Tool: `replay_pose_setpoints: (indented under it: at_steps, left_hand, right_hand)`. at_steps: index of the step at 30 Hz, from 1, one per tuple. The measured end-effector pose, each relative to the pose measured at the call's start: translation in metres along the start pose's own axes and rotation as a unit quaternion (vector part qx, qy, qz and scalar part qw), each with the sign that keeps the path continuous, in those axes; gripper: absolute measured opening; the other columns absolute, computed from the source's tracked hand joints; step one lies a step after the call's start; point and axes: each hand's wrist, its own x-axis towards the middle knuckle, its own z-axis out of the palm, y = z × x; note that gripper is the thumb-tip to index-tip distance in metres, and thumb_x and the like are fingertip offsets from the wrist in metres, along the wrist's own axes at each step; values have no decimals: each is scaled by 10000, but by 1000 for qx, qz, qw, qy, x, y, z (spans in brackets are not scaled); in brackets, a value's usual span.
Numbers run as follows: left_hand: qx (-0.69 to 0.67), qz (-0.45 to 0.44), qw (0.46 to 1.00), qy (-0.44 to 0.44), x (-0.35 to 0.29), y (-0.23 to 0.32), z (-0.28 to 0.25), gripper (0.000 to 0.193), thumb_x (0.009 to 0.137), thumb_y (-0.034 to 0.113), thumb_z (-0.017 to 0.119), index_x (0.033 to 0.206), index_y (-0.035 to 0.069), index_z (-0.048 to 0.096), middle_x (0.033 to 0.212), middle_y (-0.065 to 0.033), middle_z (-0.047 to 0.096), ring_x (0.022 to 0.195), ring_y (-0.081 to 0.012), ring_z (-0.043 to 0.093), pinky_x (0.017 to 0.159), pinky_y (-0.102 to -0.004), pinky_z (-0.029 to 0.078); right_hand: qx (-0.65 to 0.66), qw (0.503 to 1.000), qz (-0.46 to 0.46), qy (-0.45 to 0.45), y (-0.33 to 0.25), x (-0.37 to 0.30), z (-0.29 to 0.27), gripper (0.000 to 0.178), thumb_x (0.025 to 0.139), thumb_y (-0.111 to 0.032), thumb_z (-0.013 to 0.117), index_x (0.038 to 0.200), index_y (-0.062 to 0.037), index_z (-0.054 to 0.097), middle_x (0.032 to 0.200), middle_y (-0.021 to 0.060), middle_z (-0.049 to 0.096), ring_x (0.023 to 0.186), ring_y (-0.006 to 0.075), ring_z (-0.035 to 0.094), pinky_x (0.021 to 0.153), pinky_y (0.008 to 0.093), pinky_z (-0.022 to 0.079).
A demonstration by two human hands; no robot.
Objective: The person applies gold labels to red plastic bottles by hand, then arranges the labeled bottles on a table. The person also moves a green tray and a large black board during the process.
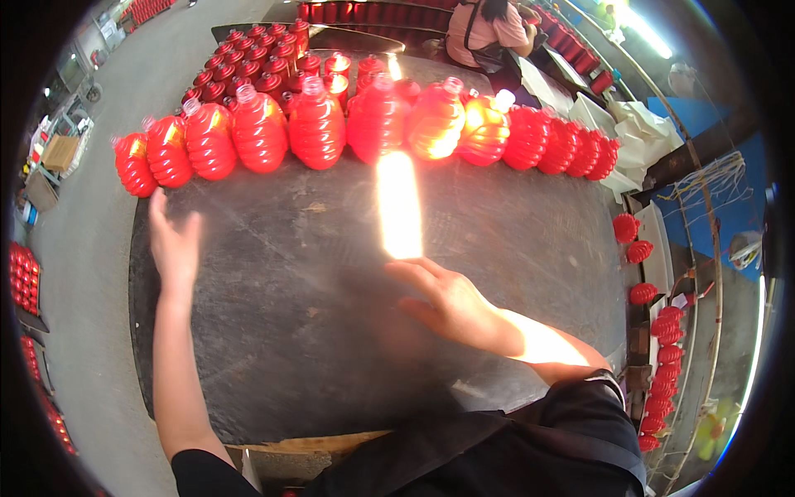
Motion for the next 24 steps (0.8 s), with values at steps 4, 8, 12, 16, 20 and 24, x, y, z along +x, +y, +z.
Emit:
replay_pose_setpoints:
  at_steps: [4, 8, 12, 16, 20, 24]
  left_hand:
    - [24, 36, 982, -186, -96, 105, -1, 808, 869, 38, 720, 1567, 23, 313, 1565, -235, 428, 1442, -367, 441, 1133, -454, 413]
    - [93, 27, 911, -401, -182, 205, -1, 862, 891, 210, 759, 1594, 67, 282, 1648, -242, 260, 1516, -426, 287, 1227, -506, 292]
    - [138, -27, 872, -468, -240, 254, 17, 918, 855, 356, 793, 1587, 96, 302, 1661, -249, 200, 1544, -430, 194, 1250, -541, 193]
    - [203, -35, 870, -448, -270, 261, 41, 1018, 755, 424, 861, 1562, 112, 323, 1677, -224, 125, 1574, -393, 48, 1264, -561, 50]
    - [213, -60, 871, -438, -275, 252, 49, 1080, 702, 453, 890, 1552, 134, 305, 1689, -190, 79, 1579, -367, 4, 1267, -546, 15]
    - [224, -68, 870, -433, -276, 248, 51, 1094, 689, 465, 896, 1551, 157, 297, 1690, -183, 71, 1582, -360, -13, 1268, -539, 18]
  right_hand:
    - [103, 994, 27, -14, 32, -49, -12, 482, 1023, -172, 584, 1459, -8, 461, 1454, 175, 541, 1274, 327, 601, 1018, 378, 515]
    - [-59, 996, 7, 59, 76, -120, -46, 485, 961, -112, 635, 1425, -46, 510, 1416, 197, 558, 1190, 402, 625, 1002, 421, 531]
    - [-122, 975, 114, 148, 136, -200, -108, 558, 852, -105, 748, 1372, -83, 547, 1397, 215, 551, 1151, 429, 623, 941, 465, 546]
    - [-216, 935, 175, 220, 200, -239, -180, 605, 851, -155, 758, 1401, -52, 527, 1457, 244, 506, 1265, 440, 557, 1034, 481, 492]
    - [-297, 900, 149, 281, 247, -208, -256, 695, 856, -195, 761, 1458, -13, 465, 1519, 224, 454, 1384, 391, 465, 1100, 466, 433]
    - [-326, 877, 88, 340, 277, -139, -298, 726, 902, -246, 721, 1514, -16, 405, 1586, 205, 392, 1433, 382, 426, 1133, 473, 411]
